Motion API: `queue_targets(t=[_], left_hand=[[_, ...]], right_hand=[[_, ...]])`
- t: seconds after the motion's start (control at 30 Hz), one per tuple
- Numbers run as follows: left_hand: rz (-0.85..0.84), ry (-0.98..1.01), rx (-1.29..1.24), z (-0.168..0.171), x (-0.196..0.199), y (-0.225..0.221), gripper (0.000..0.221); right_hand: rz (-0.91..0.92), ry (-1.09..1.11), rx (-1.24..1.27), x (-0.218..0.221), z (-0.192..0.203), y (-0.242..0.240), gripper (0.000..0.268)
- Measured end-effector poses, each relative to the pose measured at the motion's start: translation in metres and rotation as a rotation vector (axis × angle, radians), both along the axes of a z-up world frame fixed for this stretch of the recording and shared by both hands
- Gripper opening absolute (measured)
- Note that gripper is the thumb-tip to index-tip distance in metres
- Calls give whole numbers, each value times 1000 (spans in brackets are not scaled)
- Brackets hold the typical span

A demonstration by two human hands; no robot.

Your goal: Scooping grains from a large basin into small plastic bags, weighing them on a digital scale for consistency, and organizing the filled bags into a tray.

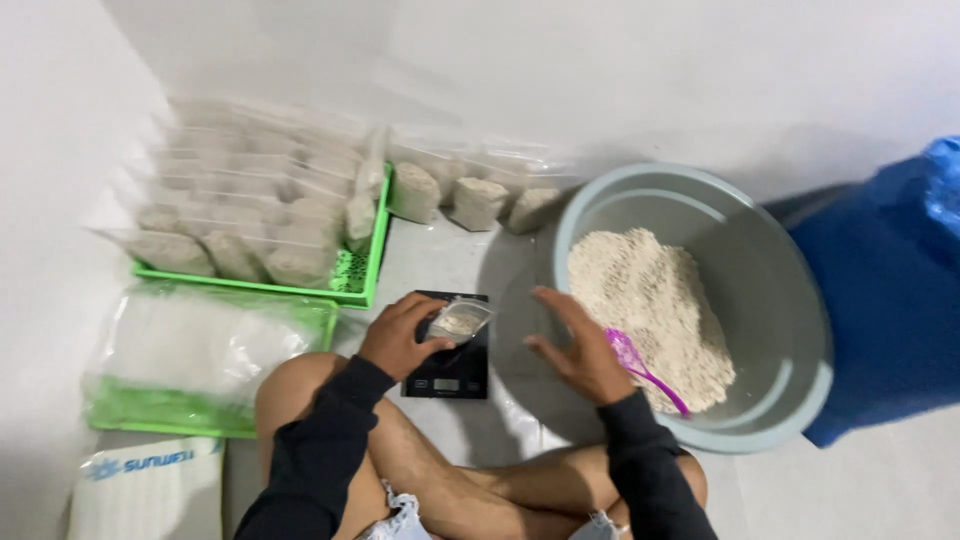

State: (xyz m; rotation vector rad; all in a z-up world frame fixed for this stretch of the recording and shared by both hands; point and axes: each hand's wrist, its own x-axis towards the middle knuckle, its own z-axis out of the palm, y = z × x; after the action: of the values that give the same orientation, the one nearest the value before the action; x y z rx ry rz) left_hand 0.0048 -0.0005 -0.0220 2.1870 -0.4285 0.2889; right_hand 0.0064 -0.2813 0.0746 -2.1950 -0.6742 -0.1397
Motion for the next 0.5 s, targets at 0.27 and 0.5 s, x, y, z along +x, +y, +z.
queue_targets(t=[0.27, 0.5], left_hand=[[-4, 121, -86, -14, 7, 4, 25], [62, 348, -253, -2, 7, 2, 12]], right_hand=[[203, 165, -243, 42, -29, 73, 39], [148, 87, -277, 37, -40, 72, 12]])
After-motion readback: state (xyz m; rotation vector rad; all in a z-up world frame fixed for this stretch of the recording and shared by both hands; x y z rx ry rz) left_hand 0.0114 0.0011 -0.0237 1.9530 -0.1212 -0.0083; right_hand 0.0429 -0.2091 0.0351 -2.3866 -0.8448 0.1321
